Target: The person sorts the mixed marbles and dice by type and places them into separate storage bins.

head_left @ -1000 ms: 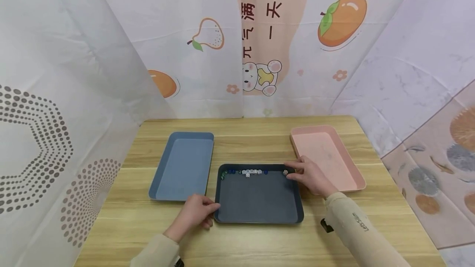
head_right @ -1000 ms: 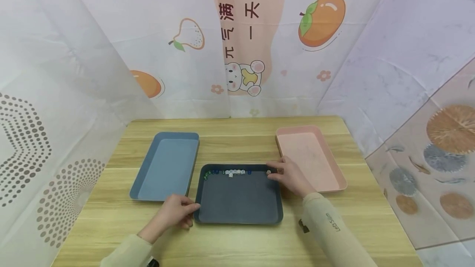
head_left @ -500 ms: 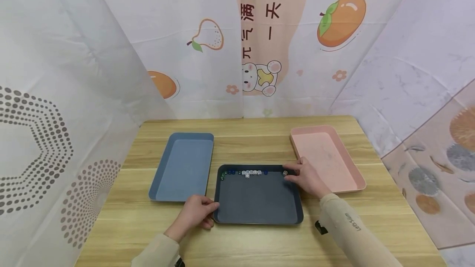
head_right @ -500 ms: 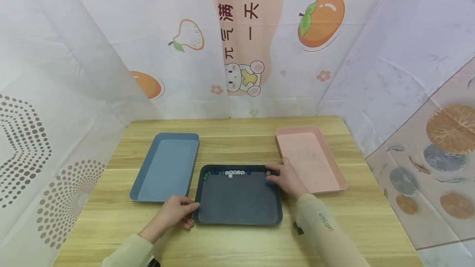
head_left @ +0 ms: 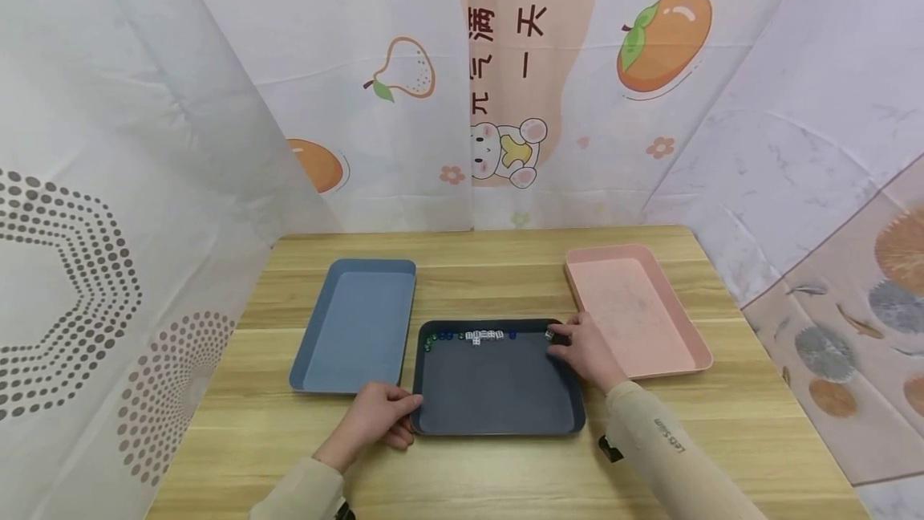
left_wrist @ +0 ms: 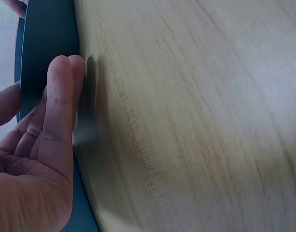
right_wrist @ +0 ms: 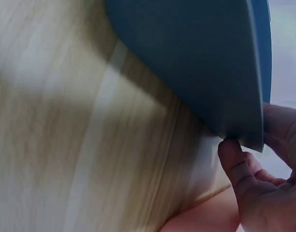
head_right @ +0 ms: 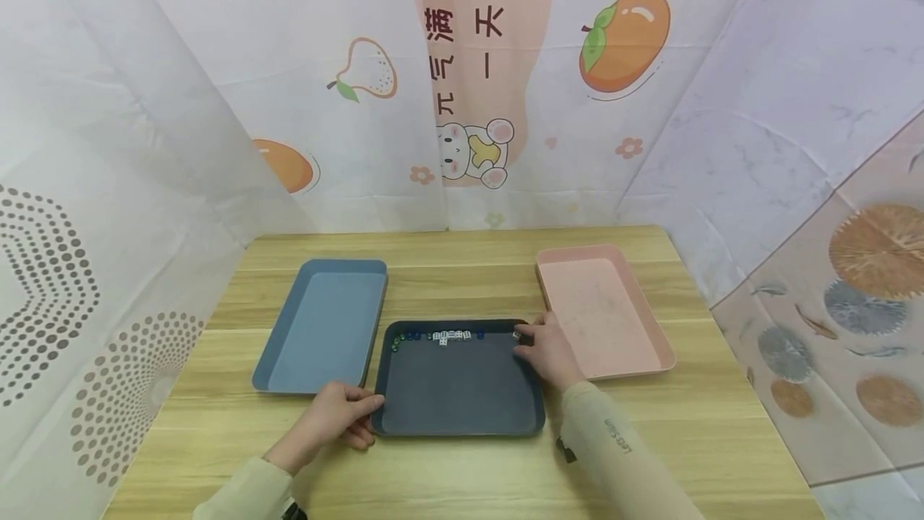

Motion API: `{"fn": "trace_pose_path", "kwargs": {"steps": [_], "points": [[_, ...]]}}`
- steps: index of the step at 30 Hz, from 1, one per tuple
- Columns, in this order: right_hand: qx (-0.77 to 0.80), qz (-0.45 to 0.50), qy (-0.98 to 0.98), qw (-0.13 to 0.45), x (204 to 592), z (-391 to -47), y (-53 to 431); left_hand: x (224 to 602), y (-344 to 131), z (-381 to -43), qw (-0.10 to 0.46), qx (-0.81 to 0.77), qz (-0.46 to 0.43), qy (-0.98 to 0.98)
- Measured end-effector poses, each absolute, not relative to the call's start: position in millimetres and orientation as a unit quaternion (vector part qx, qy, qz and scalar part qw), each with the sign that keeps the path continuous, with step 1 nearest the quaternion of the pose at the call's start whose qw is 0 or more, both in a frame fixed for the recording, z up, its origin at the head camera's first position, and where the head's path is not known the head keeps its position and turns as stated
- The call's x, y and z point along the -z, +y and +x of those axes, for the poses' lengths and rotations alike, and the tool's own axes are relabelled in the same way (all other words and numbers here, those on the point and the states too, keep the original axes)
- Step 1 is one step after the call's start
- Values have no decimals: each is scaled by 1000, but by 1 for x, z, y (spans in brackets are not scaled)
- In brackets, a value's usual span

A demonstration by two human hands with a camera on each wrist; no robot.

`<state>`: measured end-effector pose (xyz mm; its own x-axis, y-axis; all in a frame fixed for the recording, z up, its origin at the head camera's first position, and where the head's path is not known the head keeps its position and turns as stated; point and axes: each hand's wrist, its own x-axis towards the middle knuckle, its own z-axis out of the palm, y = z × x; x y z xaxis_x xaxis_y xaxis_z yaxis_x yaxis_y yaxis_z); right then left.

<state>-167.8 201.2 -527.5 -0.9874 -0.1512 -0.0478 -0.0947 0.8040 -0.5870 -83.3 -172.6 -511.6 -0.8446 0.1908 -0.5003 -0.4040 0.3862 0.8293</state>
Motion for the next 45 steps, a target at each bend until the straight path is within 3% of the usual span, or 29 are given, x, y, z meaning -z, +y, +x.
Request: {"fn": "trace_pose_path", "kwargs": {"steps": [45], "points": [[294, -3, 956, 12, 542, -166, 185, 516, -179, -86, 293, -553, -49, 778]]}}
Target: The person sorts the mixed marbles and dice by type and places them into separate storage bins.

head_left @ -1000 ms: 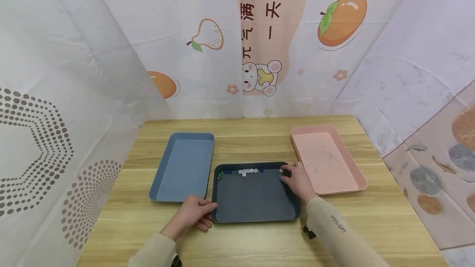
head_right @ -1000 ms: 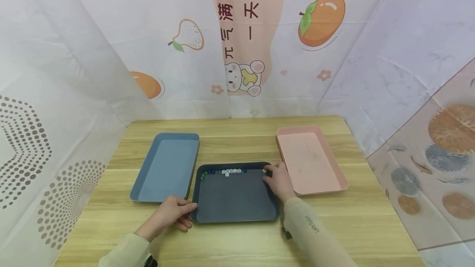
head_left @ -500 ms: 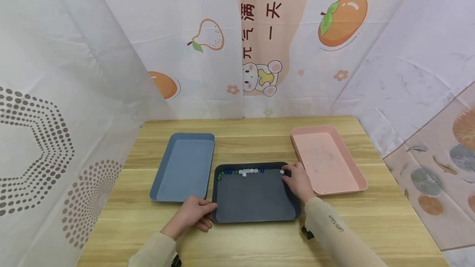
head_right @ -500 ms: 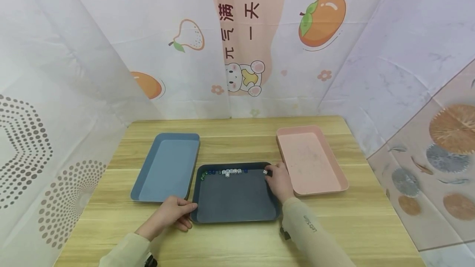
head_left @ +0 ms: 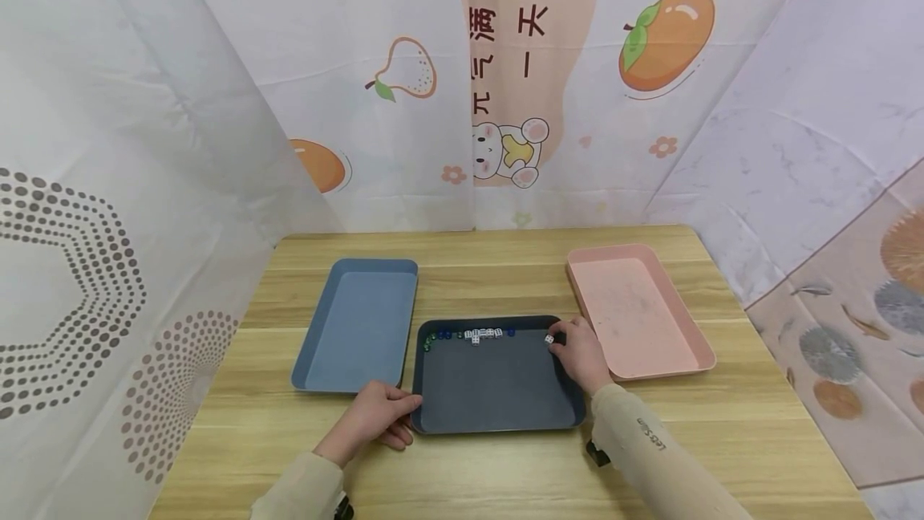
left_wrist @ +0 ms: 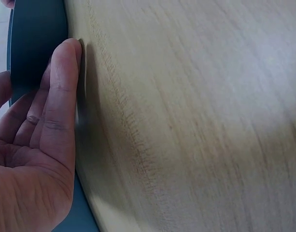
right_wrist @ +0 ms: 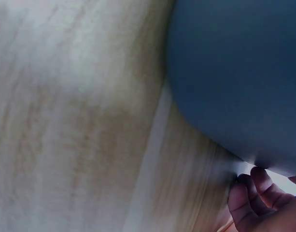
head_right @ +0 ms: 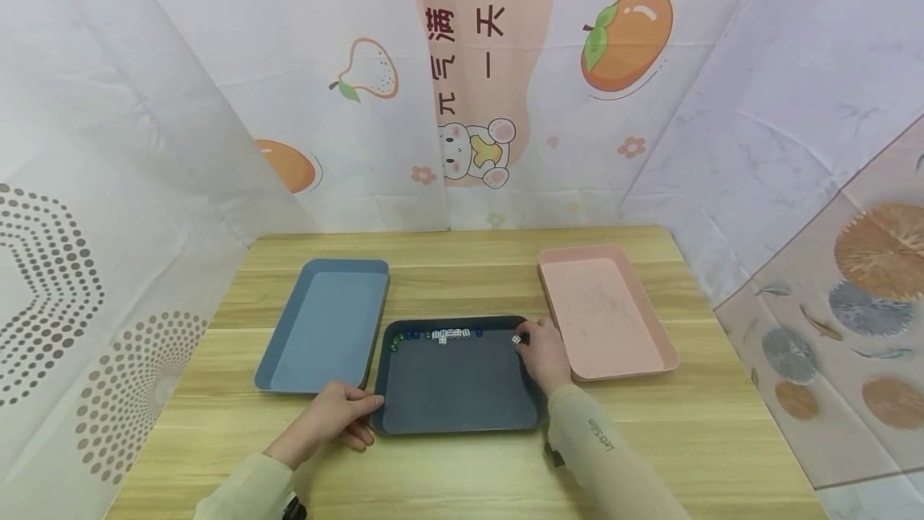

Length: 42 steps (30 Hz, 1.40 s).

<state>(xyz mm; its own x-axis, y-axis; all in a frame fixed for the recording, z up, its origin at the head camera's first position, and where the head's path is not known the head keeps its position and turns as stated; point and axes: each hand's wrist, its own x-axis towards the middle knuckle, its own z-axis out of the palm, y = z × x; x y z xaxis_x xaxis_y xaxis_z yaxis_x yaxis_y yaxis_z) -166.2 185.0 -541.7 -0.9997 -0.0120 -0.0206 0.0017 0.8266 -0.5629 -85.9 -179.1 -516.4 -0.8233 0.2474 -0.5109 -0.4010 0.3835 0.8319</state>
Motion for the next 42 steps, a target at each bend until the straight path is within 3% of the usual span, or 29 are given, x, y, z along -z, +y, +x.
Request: {"fn": "trace_pose_path", "kwargs": {"steps": [16, 29, 42], "points": [[316, -18, 948, -43, 536, -163, 184, 517, -181, -87, 304, -557, -50, 772], [345, -44, 933, -88, 513, -173, 210, 516, -182, -89, 308, -554, -50, 772], [347, 7, 936, -53, 494, -196, 252, 517, -181, -89, 307, -552, -53, 773]]}}
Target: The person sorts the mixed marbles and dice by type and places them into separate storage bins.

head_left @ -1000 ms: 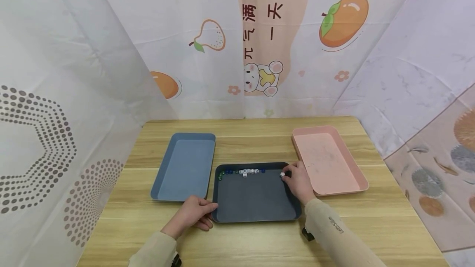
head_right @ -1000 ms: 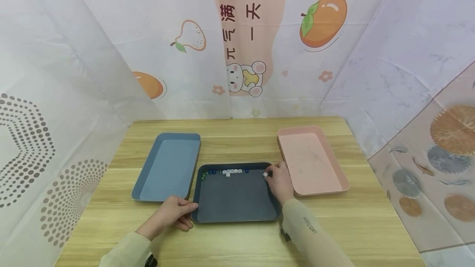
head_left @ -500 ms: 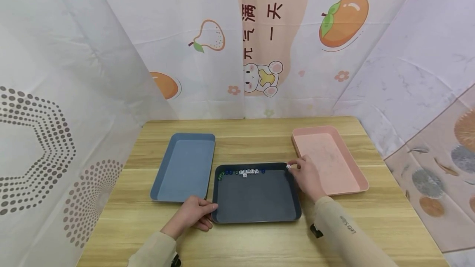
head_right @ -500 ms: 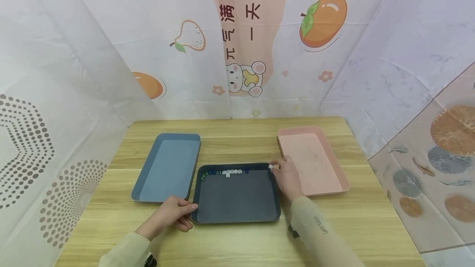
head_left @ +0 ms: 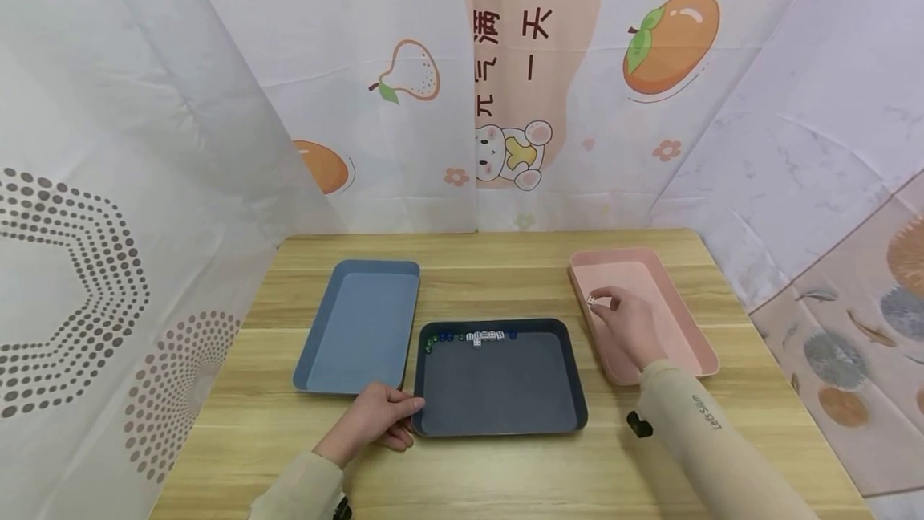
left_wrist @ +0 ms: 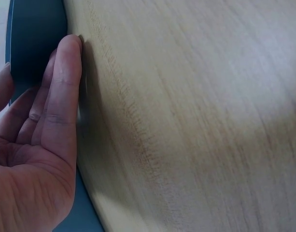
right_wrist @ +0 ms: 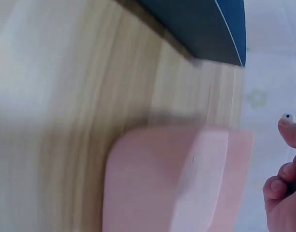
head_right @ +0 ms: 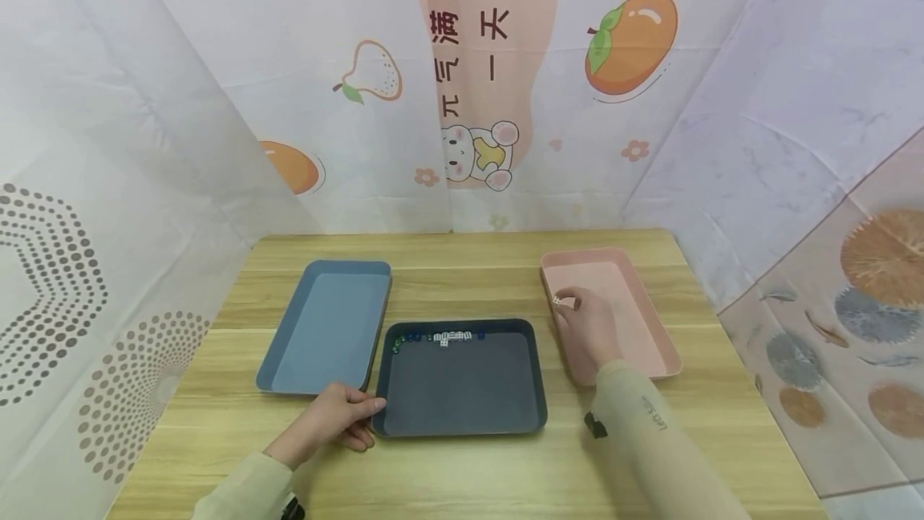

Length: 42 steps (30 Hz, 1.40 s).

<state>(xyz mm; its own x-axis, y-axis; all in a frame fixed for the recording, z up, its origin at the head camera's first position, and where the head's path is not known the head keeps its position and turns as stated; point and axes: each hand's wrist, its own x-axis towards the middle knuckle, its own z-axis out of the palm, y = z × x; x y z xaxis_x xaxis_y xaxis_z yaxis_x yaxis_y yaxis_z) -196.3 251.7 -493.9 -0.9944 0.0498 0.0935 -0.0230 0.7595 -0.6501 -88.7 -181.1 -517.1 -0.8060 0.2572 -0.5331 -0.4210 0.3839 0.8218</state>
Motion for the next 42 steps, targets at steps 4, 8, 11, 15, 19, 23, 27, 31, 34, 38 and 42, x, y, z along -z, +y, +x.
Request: {"fn": "trace_pose_path", "kwargs": {"steps": [4, 8, 11, 15, 19, 23, 27, 31, 34, 38, 42], "points": [[-361, -22, -931, 42, 492, -201, 263, 517, -181, -88, 305, -550, -54, 776], [-385, -26, -922, 21, 490, -207, 274, 516, -181, -87, 302, -551, -51, 776], [-404, -27, -914, -1, 488, -213, 281, 515, -182, -87, 304, -553, -51, 774], [-403, -27, -915, -11, 488, -220, 291, 515, -183, -88, 311, -555, -52, 770], [-389, -35, -921, -15, 488, -227, 298, 516, -183, -88, 314, -556, -52, 768], [-390, -47, -919, -19, 490, -234, 303, 518, -183, -89, 314, -555, -49, 769], [-393, -64, -917, -38, 491, -239, 307, 519, -184, -89, 315, -554, -48, 769], [-399, -83, -912, -47, 494, -243, 312, 519, -184, -90, 316, -552, -48, 770], [-396, -85, -914, -35, 496, -245, 314, 518, -184, -90, 316, -552, -47, 771], [-379, -83, -922, -18, 497, -249, 316, 516, -183, -90, 316, -552, -47, 770], [-369, -87, -925, -7, 498, -253, 317, 516, -183, -89, 316, -555, -49, 768]]}}
